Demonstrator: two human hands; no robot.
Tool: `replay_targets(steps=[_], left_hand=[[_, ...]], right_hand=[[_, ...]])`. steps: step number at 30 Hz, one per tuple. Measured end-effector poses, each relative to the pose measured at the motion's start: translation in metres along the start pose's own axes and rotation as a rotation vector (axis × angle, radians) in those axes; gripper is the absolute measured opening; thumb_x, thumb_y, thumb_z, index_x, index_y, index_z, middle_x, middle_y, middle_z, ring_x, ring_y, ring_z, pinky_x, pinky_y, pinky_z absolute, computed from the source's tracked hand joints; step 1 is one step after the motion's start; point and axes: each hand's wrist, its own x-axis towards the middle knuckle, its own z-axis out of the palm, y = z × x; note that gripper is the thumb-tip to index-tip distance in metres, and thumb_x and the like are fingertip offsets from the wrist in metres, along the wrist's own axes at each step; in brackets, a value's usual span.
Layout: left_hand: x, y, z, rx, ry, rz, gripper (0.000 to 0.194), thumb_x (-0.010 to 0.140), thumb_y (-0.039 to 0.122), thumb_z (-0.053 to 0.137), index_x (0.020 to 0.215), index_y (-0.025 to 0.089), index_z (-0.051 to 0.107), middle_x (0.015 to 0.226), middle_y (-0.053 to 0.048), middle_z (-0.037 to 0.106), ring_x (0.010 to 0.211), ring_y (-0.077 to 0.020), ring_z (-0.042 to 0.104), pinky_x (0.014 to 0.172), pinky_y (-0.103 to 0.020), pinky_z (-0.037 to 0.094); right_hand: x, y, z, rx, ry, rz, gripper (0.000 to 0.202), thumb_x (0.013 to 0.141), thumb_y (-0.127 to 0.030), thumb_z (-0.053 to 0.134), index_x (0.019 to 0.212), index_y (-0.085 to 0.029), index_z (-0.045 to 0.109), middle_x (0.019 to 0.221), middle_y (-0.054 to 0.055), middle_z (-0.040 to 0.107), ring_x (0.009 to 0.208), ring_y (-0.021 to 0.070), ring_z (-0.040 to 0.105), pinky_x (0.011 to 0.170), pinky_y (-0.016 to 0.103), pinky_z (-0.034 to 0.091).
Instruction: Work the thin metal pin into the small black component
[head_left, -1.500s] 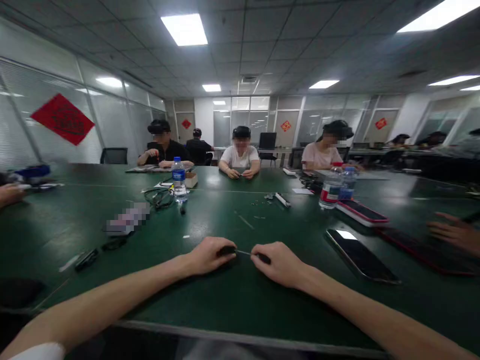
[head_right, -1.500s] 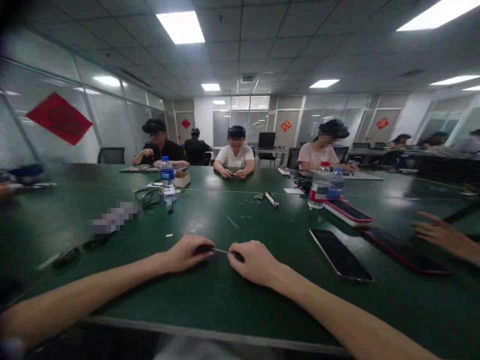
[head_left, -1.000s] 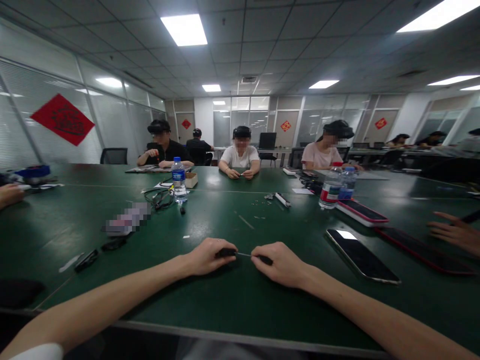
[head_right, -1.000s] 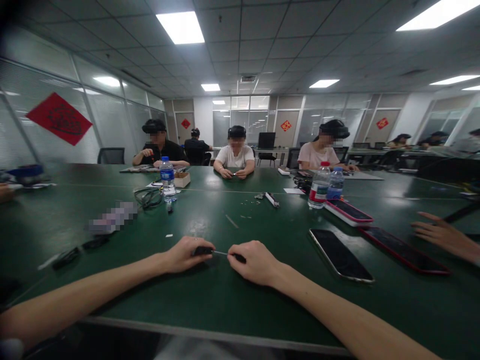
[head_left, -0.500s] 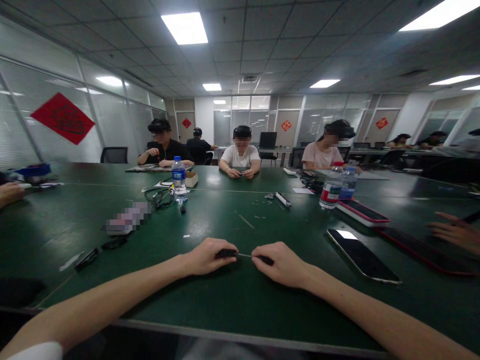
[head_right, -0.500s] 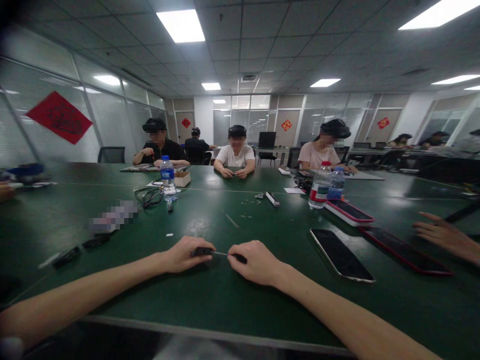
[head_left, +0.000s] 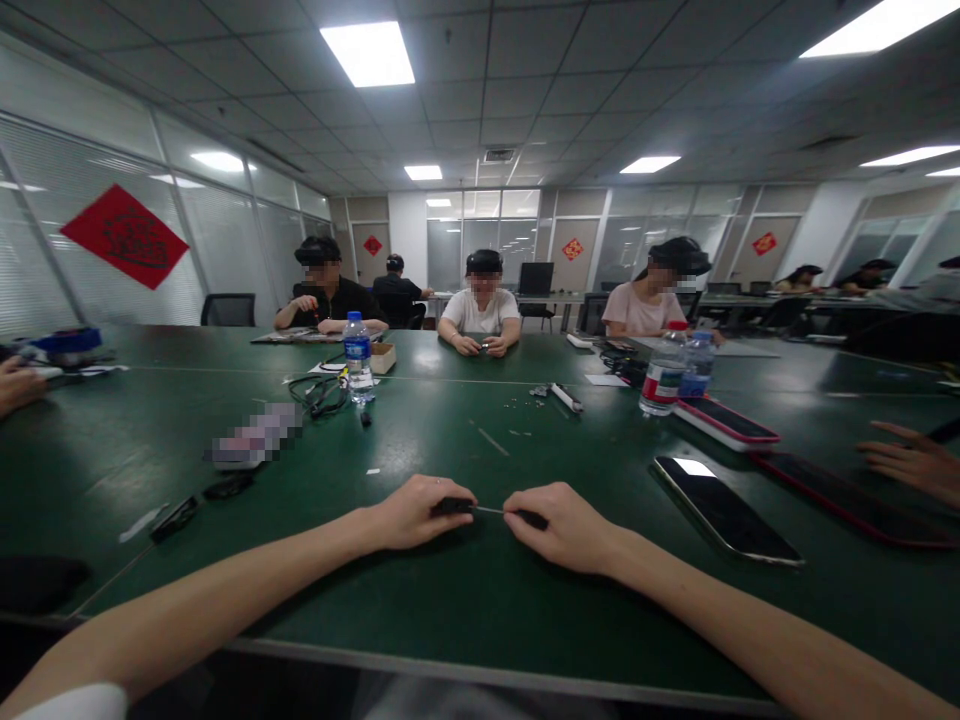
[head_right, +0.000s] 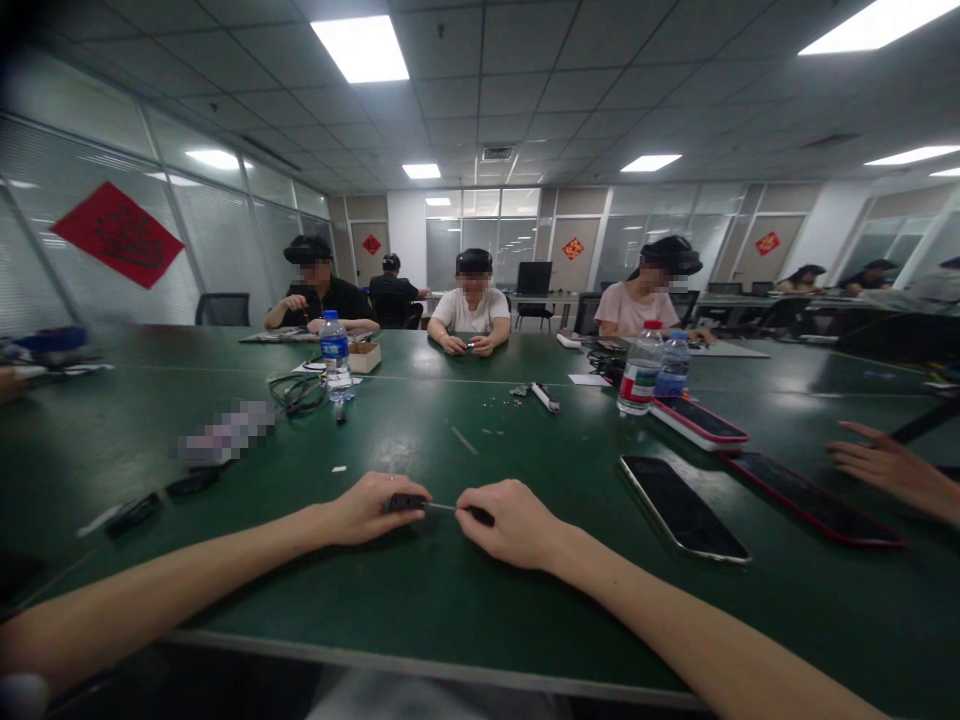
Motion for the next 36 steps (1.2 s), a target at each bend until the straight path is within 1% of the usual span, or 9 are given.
replay_targets(steps=[11, 20, 27, 36], left_hand=[[0.0010, 0.0025, -0.0015, 0.014, -0.012, -0.020, 0.026, 0.097, 0.035, 0.059, 0.114, 0.017, 0.067, 0.097, -0.006, 0.072, 0.084, -0.0161, 0.067, 0.077, -0.024, 0.051], [0.0003, -0.0004, 0.0007, 0.015, -0.005, -0.010, 0.027, 0.097, 0.035, 0.059, 0.114, 0.017, 0.067, 0.098, -0.007, 0.072, 0.085, -0.0161, 0.068, 0.079, -0.024, 0.051], [0.0005, 0.0009, -0.0007, 0.002, -0.007, -0.011, 0.026, 0.096, 0.034, 0.060, 0.114, 0.017, 0.067, 0.099, -0.006, 0.072, 0.085, -0.0161, 0.068, 0.079, -0.024, 0.051], [0.0006, -0.0004, 0.0003, 0.002, -0.008, -0.019, 0.027, 0.097, 0.036, 0.059, 0.115, 0.017, 0.067, 0.099, -0.007, 0.072, 0.085, -0.0165, 0.067, 0.079, -0.024, 0.052]], right_hand=[[0.0001, -0.0005, -0.0008, -0.004, -0.006, 0.003, 0.028, 0.096, -0.031, 0.049, 0.098, -0.018, 0.073, 0.084, 0.004, 0.072, 0.071, 0.0154, 0.064, 0.068, 0.024, 0.046], [0.0000, -0.0002, -0.0001, -0.002, 0.004, -0.001, 0.028, 0.096, -0.031, 0.049, 0.098, -0.018, 0.073, 0.085, 0.005, 0.073, 0.071, 0.0152, 0.064, 0.068, 0.024, 0.046], [-0.0006, -0.0031, -0.0025, -0.006, 0.013, 0.002, 0.028, 0.095, -0.032, 0.049, 0.096, -0.018, 0.073, 0.085, 0.005, 0.073, 0.071, 0.0156, 0.064, 0.068, 0.024, 0.046], [-0.0008, -0.0024, -0.0017, -0.006, 0.010, 0.003, 0.028, 0.096, -0.033, 0.049, 0.099, -0.019, 0.074, 0.085, 0.005, 0.073, 0.071, 0.0158, 0.064, 0.068, 0.024, 0.047]])
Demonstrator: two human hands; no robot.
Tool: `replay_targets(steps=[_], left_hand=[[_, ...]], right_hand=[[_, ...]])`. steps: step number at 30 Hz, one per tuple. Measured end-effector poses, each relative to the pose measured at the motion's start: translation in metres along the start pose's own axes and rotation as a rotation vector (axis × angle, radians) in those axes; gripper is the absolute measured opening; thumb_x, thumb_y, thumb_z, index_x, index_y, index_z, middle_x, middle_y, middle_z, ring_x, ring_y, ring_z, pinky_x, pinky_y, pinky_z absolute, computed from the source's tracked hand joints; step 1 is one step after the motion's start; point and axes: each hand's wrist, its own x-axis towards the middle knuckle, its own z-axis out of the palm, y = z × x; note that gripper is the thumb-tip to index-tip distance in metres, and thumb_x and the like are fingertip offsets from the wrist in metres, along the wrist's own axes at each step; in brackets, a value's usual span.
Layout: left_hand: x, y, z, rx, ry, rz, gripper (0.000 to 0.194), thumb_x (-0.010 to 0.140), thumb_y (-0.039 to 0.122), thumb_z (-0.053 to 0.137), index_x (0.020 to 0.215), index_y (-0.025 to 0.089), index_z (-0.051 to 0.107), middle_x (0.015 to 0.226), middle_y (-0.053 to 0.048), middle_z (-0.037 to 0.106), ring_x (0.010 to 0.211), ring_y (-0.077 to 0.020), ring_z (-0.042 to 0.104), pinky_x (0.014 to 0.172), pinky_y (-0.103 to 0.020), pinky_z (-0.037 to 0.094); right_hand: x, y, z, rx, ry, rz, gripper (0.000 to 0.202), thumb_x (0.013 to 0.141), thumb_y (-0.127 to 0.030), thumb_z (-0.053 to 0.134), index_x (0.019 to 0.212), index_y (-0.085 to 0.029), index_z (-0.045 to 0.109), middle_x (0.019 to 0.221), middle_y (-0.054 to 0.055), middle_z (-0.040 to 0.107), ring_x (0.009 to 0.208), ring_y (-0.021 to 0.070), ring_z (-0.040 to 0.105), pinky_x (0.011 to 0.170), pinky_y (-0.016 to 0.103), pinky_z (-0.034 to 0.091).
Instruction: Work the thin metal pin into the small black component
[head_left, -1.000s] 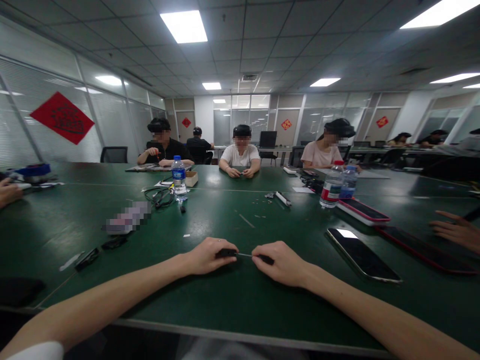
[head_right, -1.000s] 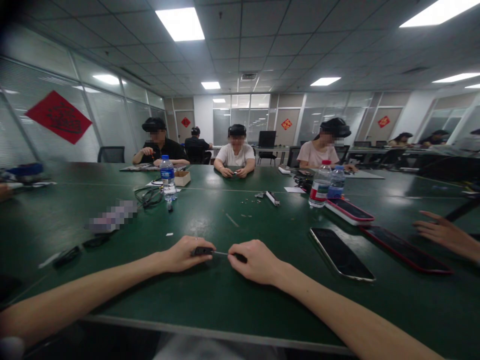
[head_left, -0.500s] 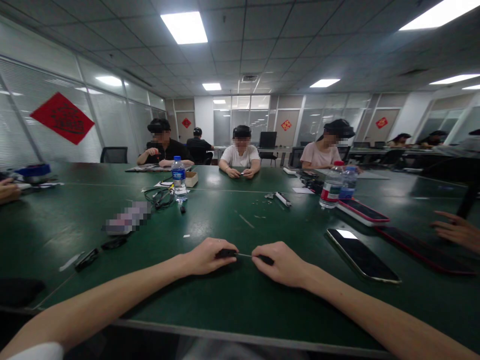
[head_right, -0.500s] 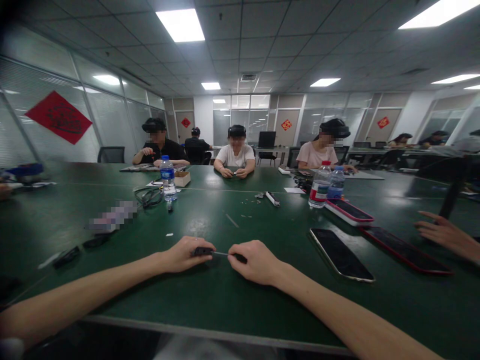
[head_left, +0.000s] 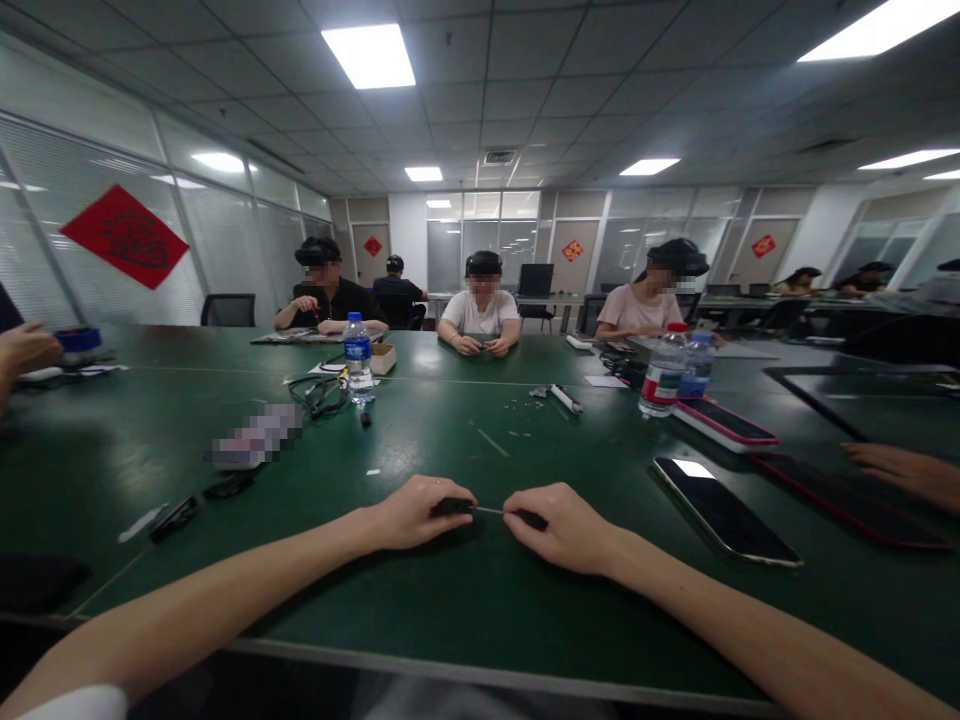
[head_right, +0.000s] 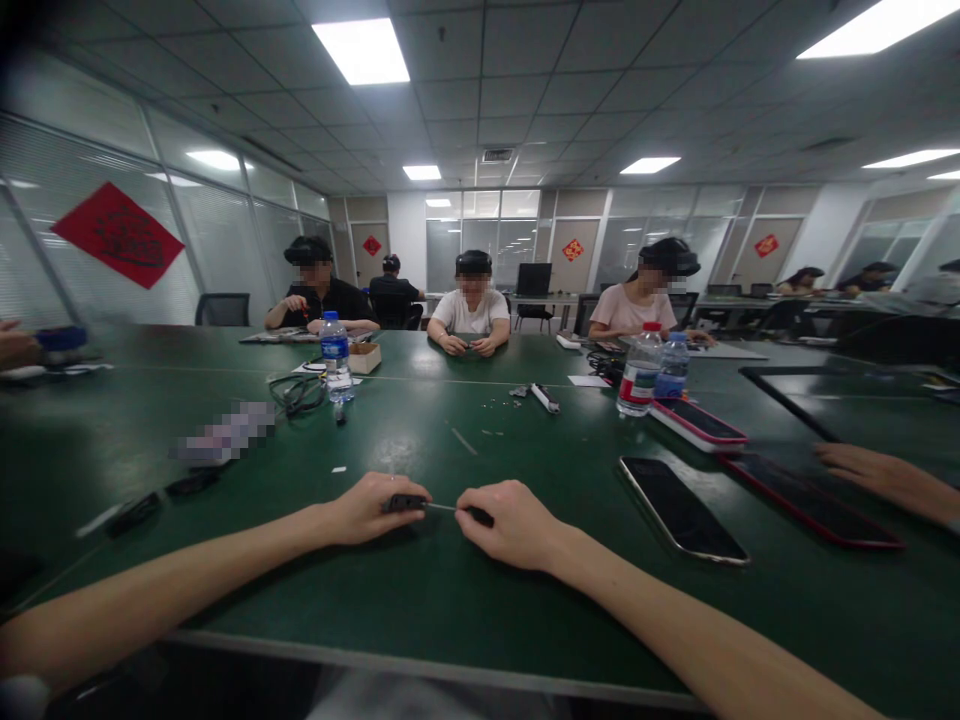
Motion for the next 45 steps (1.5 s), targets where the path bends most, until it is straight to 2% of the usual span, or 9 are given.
replay_targets(steps=[33, 45], left_hand=[[0.0003, 0.0023, -0.0010, 0.013, 0.009, 0.017, 0.026, 0.096, 0.034, 0.060, 0.113, 0.016, 0.067, 0.097, -0.007, 0.072, 0.084, -0.0161, 0.068, 0.077, -0.023, 0.051], [-0.0002, -0.0008, 0.0011, 0.009, 0.005, 0.015, 0.026, 0.096, 0.033, 0.060, 0.114, 0.016, 0.067, 0.097, -0.006, 0.072, 0.083, -0.0158, 0.067, 0.077, -0.023, 0.050]], right_hand=[[0.0002, -0.0040, -0.0042, 0.002, -0.020, 0.013, 0.028, 0.095, -0.031, 0.050, 0.099, -0.018, 0.074, 0.085, 0.005, 0.073, 0.071, 0.0158, 0.064, 0.068, 0.024, 0.047], [0.0001, 0.0029, 0.0010, -0.010, -0.009, -0.002, 0.027, 0.096, -0.030, 0.050, 0.101, -0.018, 0.074, 0.087, 0.005, 0.073, 0.073, 0.0161, 0.065, 0.070, 0.024, 0.047]])
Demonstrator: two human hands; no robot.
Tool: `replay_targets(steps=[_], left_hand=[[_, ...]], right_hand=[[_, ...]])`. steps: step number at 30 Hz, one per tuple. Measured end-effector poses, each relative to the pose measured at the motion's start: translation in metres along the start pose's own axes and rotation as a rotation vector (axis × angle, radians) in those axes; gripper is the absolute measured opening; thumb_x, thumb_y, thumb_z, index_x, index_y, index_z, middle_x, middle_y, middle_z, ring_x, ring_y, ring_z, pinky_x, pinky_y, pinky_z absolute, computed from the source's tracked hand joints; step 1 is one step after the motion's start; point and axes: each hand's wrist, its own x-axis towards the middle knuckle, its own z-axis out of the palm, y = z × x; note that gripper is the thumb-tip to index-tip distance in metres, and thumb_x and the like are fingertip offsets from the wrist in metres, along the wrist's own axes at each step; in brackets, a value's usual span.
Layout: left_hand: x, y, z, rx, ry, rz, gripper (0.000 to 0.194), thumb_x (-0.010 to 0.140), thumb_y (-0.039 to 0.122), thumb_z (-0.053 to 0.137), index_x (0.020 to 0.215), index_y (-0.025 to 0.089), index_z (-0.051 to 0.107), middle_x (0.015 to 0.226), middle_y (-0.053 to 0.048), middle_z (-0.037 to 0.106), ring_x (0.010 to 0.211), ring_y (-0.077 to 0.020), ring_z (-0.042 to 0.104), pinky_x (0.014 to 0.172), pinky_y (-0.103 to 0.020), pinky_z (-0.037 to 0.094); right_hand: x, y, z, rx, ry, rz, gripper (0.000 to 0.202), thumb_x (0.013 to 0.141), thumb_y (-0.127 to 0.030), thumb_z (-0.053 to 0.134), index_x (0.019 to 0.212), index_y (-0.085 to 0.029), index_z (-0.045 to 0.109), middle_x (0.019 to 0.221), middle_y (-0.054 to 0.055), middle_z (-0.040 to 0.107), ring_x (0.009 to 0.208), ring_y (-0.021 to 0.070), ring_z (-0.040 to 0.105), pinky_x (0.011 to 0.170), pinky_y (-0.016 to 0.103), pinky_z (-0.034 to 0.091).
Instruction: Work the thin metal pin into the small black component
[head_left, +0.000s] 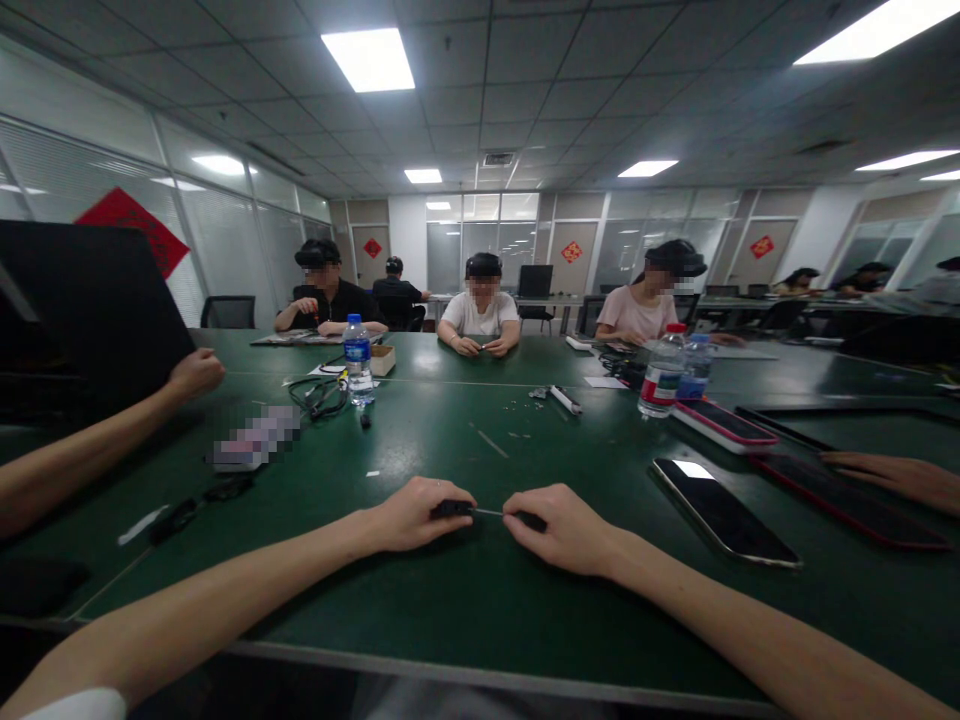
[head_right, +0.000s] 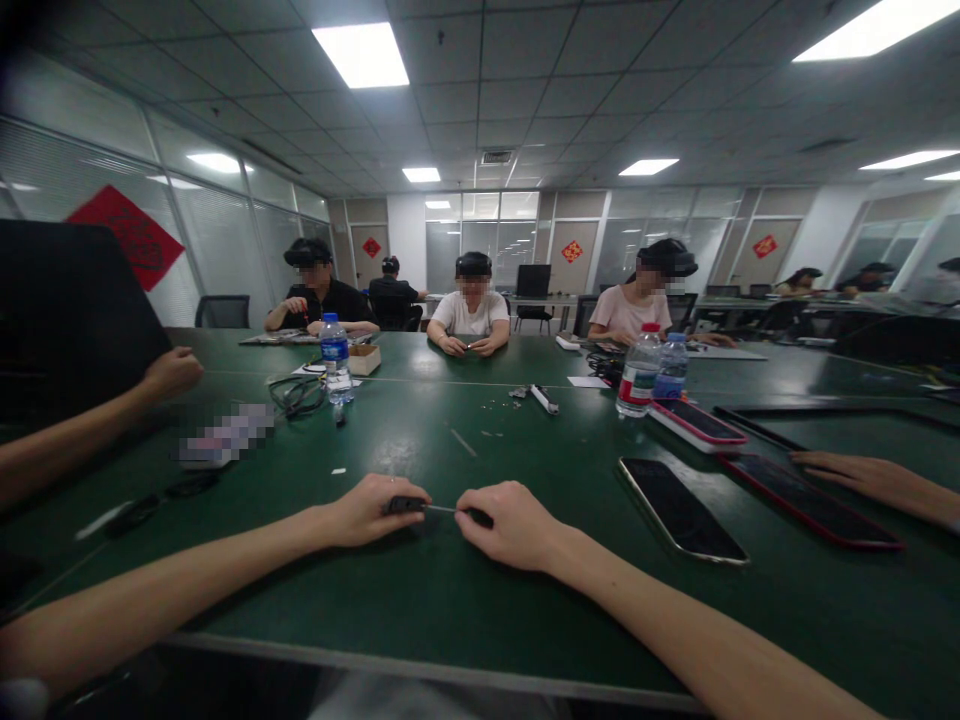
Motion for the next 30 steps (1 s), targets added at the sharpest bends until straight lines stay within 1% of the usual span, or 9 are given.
replay_targets(steps=[6, 20, 30], left_hand=[[0.0005, 0.0012, -0.0015, -0.001, -0.011, -0.006, 0.026, 0.096, 0.033, 0.060, 0.115, 0.017, 0.067, 0.098, -0.006, 0.072, 0.084, -0.0158, 0.067, 0.076, -0.023, 0.050], [-0.0005, -0.0009, 0.0002, -0.001, 0.001, 0.016, 0.024, 0.095, 0.031, 0.061, 0.114, 0.017, 0.067, 0.095, -0.005, 0.071, 0.081, -0.0149, 0.066, 0.074, -0.022, 0.049], [0.0012, 0.0031, -0.0017, 0.010, -0.002, 0.013, 0.024, 0.096, 0.032, 0.060, 0.113, 0.016, 0.067, 0.095, -0.006, 0.072, 0.082, -0.0152, 0.067, 0.075, -0.022, 0.050]], right_hand=[[0.0003, -0.0025, -0.0018, 0.008, -0.006, 0.005, 0.027, 0.096, -0.030, 0.050, 0.101, -0.018, 0.074, 0.088, 0.005, 0.074, 0.074, 0.0162, 0.066, 0.070, 0.024, 0.047], [0.0003, -0.0043, -0.0031, 0.005, -0.008, 0.007, 0.028, 0.095, -0.030, 0.050, 0.101, -0.018, 0.074, 0.086, 0.005, 0.073, 0.072, 0.0158, 0.065, 0.069, 0.024, 0.047], [0.0007, -0.0024, -0.0010, 0.006, -0.005, 0.004, 0.026, 0.095, -0.030, 0.050, 0.097, -0.018, 0.073, 0.084, 0.004, 0.072, 0.070, 0.0150, 0.063, 0.067, 0.023, 0.045]])
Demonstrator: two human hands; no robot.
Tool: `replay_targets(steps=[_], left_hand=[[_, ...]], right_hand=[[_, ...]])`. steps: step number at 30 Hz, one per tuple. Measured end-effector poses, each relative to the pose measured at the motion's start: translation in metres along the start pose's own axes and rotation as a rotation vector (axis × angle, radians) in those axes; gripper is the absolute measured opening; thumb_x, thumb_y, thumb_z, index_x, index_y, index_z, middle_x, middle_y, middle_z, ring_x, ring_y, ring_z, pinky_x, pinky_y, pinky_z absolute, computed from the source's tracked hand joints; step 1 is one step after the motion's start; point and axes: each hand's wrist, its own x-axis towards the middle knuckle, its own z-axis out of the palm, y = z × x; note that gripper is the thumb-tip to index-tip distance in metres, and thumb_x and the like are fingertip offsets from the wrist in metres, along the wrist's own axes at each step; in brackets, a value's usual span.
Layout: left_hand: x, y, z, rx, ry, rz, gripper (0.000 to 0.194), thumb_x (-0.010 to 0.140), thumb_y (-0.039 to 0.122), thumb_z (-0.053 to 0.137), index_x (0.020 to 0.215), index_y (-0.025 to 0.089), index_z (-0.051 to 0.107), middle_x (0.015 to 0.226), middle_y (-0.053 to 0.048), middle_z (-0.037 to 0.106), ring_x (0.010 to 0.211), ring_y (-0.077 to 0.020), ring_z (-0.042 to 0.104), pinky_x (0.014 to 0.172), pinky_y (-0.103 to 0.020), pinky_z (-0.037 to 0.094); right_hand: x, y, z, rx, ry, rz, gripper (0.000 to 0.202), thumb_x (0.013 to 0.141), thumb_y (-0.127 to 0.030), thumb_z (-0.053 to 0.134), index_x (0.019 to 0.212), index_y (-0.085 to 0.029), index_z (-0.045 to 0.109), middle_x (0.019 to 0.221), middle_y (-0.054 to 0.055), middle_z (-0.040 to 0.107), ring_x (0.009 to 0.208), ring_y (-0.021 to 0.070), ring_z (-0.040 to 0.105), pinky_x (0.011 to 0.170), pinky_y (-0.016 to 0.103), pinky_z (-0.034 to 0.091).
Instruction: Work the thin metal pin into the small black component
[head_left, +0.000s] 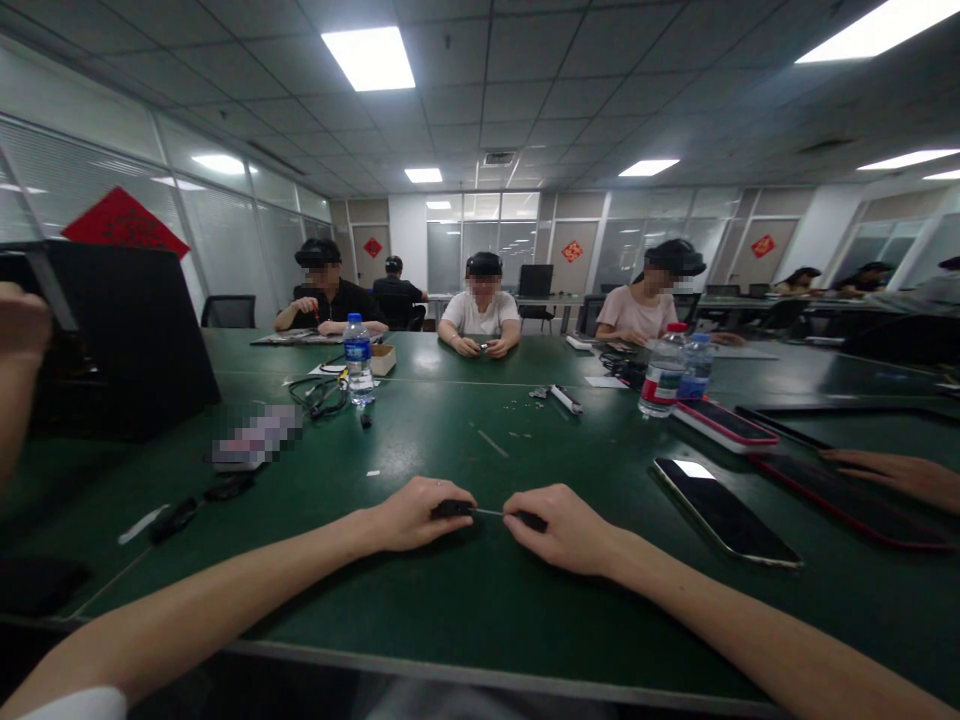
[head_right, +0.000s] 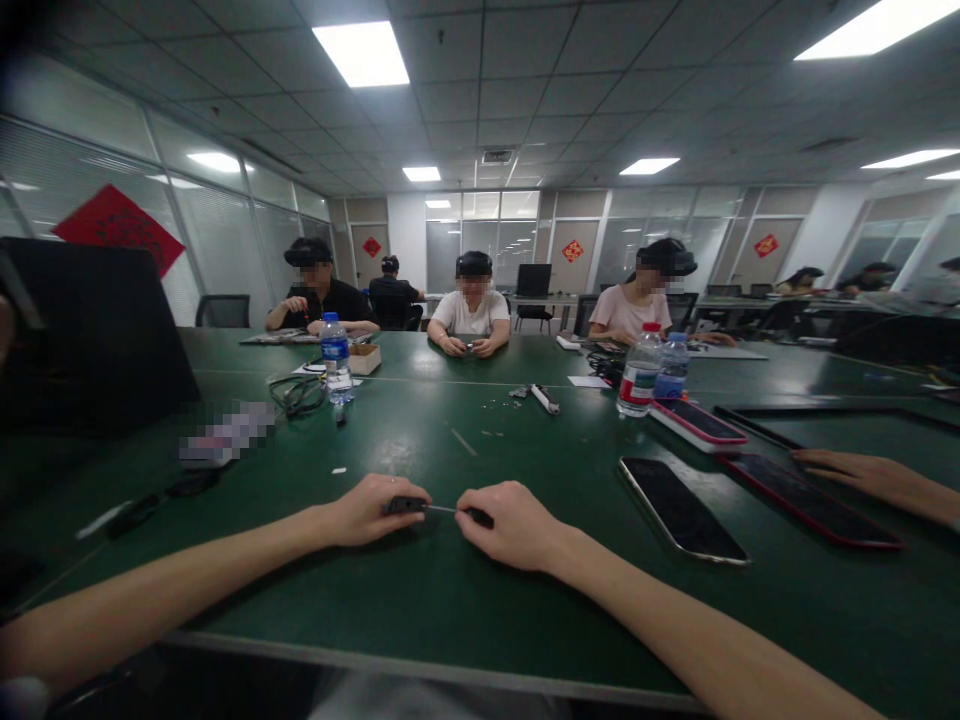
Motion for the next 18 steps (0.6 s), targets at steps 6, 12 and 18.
replay_targets(steps=[6, 12, 18], left_hand=[[0.0001, -0.0008, -0.0007, -0.006, -0.009, 0.002, 0.025, 0.096, 0.033, 0.060, 0.113, 0.016, 0.067, 0.097, -0.007, 0.072, 0.083, -0.0156, 0.067, 0.075, -0.023, 0.050], [-0.0002, -0.0018, 0.0002, -0.004, -0.012, -0.001, 0.027, 0.097, 0.034, 0.059, 0.115, 0.016, 0.066, 0.096, -0.007, 0.072, 0.082, -0.0159, 0.067, 0.075, -0.023, 0.050], [0.0001, -0.0013, -0.0004, -0.006, -0.013, -0.011, 0.026, 0.096, 0.034, 0.059, 0.114, 0.016, 0.067, 0.096, -0.007, 0.072, 0.082, -0.0158, 0.067, 0.075, -0.023, 0.050]], right_hand=[[-0.0002, 0.0014, 0.0007, 0.011, -0.005, 0.004, 0.028, 0.096, -0.031, 0.049, 0.099, -0.018, 0.073, 0.083, 0.004, 0.072, 0.071, 0.0152, 0.063, 0.068, 0.024, 0.046], [-0.0003, 0.0022, 0.0008, 0.018, -0.007, 0.002, 0.028, 0.096, -0.032, 0.049, 0.099, -0.018, 0.073, 0.084, 0.005, 0.072, 0.071, 0.0155, 0.064, 0.068, 0.024, 0.046], [-0.0005, 0.0018, 0.0009, 0.016, 0.001, -0.002, 0.027, 0.096, -0.031, 0.049, 0.097, -0.019, 0.073, 0.085, 0.004, 0.072, 0.071, 0.0153, 0.063, 0.068, 0.024, 0.046]])
